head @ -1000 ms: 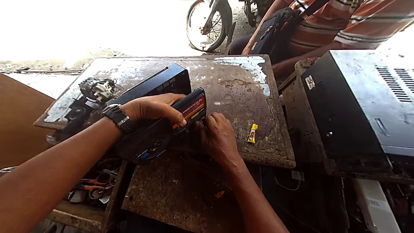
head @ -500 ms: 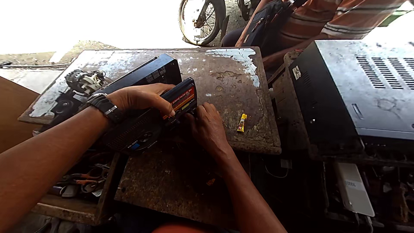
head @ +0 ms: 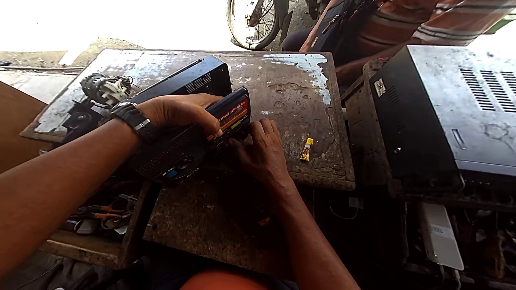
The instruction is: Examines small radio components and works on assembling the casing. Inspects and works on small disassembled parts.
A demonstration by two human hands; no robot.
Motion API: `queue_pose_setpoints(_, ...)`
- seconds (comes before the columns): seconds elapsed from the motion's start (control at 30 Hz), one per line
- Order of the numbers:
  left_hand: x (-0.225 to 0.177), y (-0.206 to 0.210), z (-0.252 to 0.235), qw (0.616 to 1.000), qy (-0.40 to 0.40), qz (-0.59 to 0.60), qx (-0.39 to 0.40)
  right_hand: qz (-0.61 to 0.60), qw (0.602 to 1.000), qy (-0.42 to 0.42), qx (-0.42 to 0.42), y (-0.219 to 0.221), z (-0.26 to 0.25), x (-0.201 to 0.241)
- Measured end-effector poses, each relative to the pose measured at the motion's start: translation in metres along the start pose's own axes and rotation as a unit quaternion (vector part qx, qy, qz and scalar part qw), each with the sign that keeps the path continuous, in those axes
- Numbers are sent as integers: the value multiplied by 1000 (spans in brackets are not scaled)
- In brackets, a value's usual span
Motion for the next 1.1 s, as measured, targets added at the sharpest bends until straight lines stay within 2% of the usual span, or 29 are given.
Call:
queue_pose_setpoints(0.27, -6, 2, -1, 999, 16, -43, 2, 20, 999, 1, 44, 0, -1, -3)
queue_pose_setpoints(0.73, -5, 3, -1, 999, 8, -38, 0, 26, 999, 12, 44, 1, 0, -4)
queue_pose_setpoints(1.1, 1, 2, -5, 999, 18, -48, 8, -74, 993, -40, 88, -10, -8, -11)
Point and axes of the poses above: each hand's wrist, its own z-axis away from the middle knuckle, its own y-axis out of the palm, x = y × z, the point moved 3 cm from there along -z, towards the middle knuckle, and after that the axes turned 15 degrees about -z, right-handed, at the moved point
